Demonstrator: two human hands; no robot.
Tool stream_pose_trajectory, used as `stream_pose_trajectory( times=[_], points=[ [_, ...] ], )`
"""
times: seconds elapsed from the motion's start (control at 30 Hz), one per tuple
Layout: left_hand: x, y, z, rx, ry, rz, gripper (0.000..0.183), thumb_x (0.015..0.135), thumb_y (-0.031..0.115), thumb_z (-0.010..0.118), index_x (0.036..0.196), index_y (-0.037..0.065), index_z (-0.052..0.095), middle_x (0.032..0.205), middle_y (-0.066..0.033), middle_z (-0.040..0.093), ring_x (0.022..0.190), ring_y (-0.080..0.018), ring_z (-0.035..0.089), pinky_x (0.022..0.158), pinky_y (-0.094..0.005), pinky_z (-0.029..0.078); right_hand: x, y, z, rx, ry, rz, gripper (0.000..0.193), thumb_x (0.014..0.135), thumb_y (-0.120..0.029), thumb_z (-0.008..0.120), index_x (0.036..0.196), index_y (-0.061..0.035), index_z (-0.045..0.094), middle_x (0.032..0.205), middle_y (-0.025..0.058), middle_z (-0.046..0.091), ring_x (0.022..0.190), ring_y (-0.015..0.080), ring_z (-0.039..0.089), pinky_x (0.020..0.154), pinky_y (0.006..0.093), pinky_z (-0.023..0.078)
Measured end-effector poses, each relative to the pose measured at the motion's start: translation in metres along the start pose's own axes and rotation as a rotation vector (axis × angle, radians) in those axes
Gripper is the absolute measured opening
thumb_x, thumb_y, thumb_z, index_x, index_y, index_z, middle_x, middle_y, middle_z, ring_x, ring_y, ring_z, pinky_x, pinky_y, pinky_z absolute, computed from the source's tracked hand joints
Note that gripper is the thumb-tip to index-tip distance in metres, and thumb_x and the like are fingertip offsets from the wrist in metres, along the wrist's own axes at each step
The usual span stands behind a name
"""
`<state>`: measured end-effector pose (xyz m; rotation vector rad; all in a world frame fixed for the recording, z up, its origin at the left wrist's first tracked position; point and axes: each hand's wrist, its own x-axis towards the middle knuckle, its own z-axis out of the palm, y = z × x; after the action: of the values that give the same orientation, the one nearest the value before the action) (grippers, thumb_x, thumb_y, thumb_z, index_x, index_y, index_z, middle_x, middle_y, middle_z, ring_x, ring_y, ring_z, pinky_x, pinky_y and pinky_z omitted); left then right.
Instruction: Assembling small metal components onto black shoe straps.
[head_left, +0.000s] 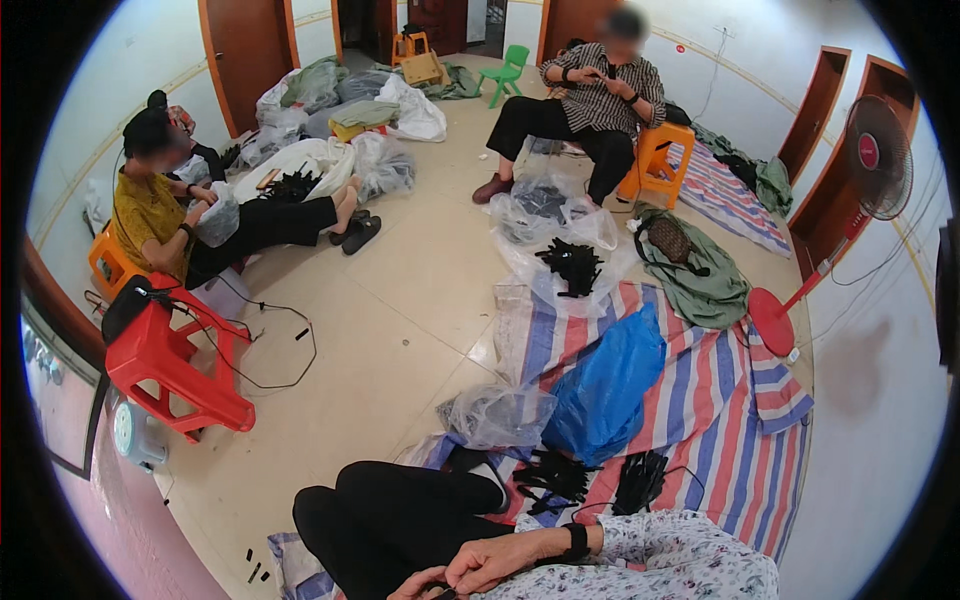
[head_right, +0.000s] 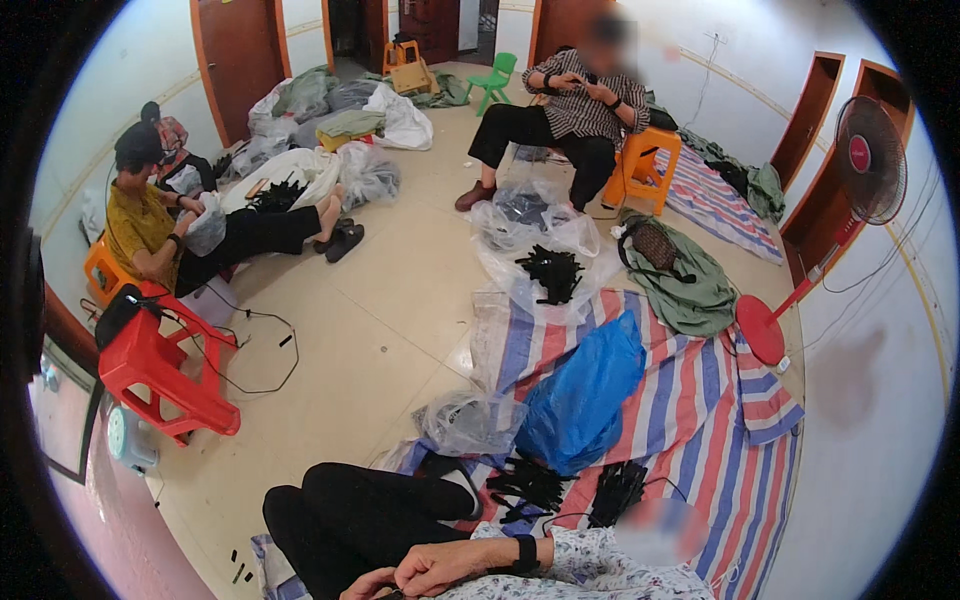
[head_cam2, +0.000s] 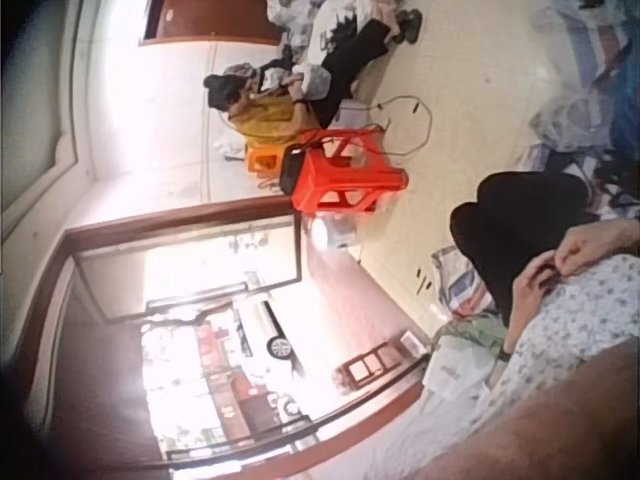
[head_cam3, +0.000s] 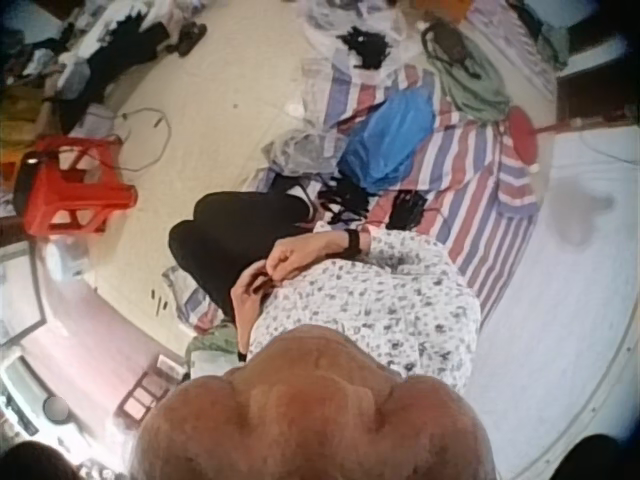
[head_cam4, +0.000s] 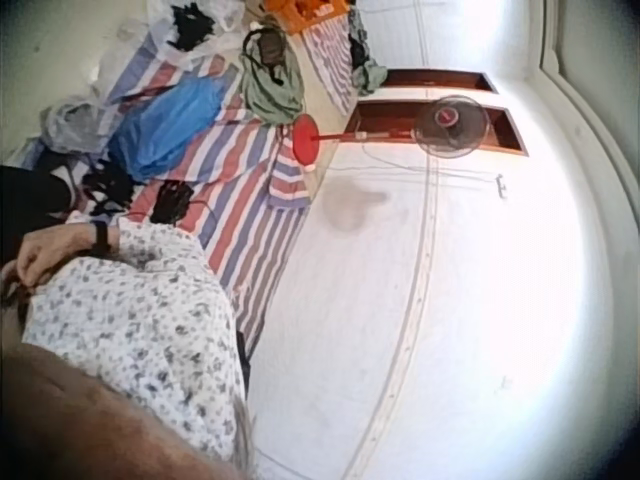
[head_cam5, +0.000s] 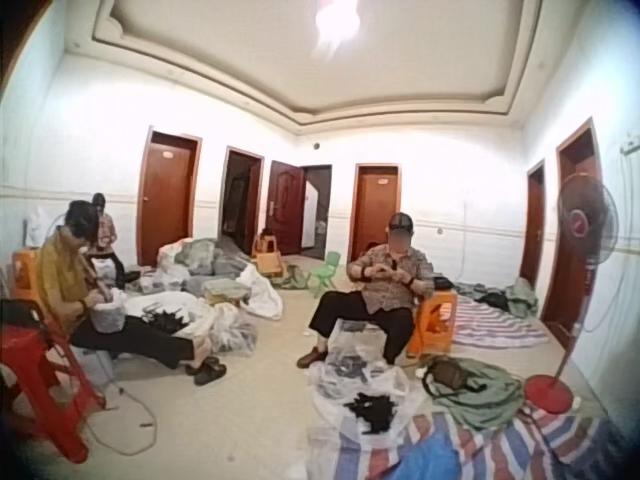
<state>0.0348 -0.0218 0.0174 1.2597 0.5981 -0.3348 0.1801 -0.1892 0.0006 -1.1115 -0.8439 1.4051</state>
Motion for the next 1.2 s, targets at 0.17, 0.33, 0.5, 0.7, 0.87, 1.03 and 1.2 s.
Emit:
stream_pose_trajectory(
  times=[0.17, 0.33, 0.5, 0.7, 0.87, 1.03, 1.2],
  points=[
    [-0.003, 0.008, 0.008, -0.046, 0.066, 0.0, 0.025, 0.087, -0.007, 0.05, 0.108, -0.005, 0.062, 0.091, -0.01, 0.067, 0.081, -0.0163, 0.064, 0.074, -0.026, 0.051, 0.006, 0.032, 0.0, 0.256, -0.147, 0.045, 0.024, 0.097, -0.024, 0.054, 0.085, -0.0038, 0.061, 0.059, -0.0075, 0.041, 0.052, 0.0011, 0.034, 0.048, 0.0199, 0.023],
    [-0.003, 0.006, 0.007, -0.097, 0.079, 0.067, 0.017, 0.083, -0.007, 0.056, 0.098, -0.006, 0.065, 0.084, -0.0103, 0.067, 0.075, -0.015, 0.063, 0.069, -0.0244, 0.051, 0.007, 0.031, -0.001, 0.301, -0.136, 0.106, 0.025, 0.097, -0.024, 0.053, 0.085, -0.0034, 0.061, 0.059, -0.0072, 0.04, 0.052, 0.0012, 0.033, 0.048, 0.0201, 0.022],
    [-0.003, -0.003, -0.001, -0.026, 0.107, 0.178, 0.015, 0.084, -0.005, 0.057, 0.097, -0.006, 0.065, 0.084, -0.0077, 0.066, 0.074, -0.0133, 0.062, 0.068, -0.0237, 0.051, 0.003, 0.036, -0.003, 0.324, -0.113, 0.114, 0.025, 0.098, -0.024, 0.053, 0.086, -0.0037, 0.06, 0.06, -0.0072, 0.041, 0.052, 0.0011, 0.033, 0.048, 0.02, 0.022],
    [-0.008, -0.012, -0.005, -0.035, 0.147, 0.174, 0.012, 0.088, -0.001, 0.058, 0.097, -0.005, 0.066, 0.085, -0.006, 0.065, 0.074, -0.0121, 0.062, 0.068, -0.0233, 0.051, 0.0, 0.038, 0.0, 0.349, -0.098, 0.127, 0.024, 0.097, -0.026, 0.054, 0.088, -0.0044, 0.06, 0.06, -0.0075, 0.04, 0.052, 0.0009, 0.033, 0.048, 0.0191, 0.022],
    [-0.007, -0.007, -0.003, -0.051, 0.162, 0.152, 0.012, 0.088, 0.001, 0.059, 0.096, -0.004, 0.066, 0.084, -0.0057, 0.065, 0.073, -0.0113, 0.061, 0.067, -0.0223, 0.05, 0.001, 0.035, -0.002, 0.379, -0.09, 0.134, 0.024, 0.097, -0.026, 0.055, 0.089, -0.0047, 0.061, 0.06, -0.0076, 0.041, 0.051, 0.0003, 0.034, 0.047, 0.0181, 0.021],
    [0.0, 0.015, 0.004, -0.001, 0.14, 0.201, 0.015, 0.087, 0.0, 0.055, 0.097, -0.003, 0.066, 0.084, -0.0025, 0.064, 0.072, -0.0083, 0.058, 0.067, -0.0214, 0.047, 0.008, 0.024, -0.012, 0.418, -0.038, 0.144, 0.023, 0.096, -0.023, 0.055, 0.089, -0.0026, 0.062, 0.054, -0.0065, 0.041, 0.045, 0.0006, 0.033, 0.043, 0.0183, 0.023],
    [-0.001, 0.035, 0.01, -0.041, 0.152, 0.225, 0.015, 0.087, 0.001, 0.057, 0.099, -0.003, 0.064, 0.085, -0.0029, 0.064, 0.075, -0.0097, 0.057, 0.071, -0.0212, 0.046, 0.011, 0.022, -0.009, 0.428, 0.0, 0.107, 0.024, 0.099, -0.024, 0.052, 0.094, -0.0028, 0.062, 0.056, -0.0069, 0.039, 0.048, 0.0014, 0.032, 0.044, 0.0195, 0.022]
  ],
)
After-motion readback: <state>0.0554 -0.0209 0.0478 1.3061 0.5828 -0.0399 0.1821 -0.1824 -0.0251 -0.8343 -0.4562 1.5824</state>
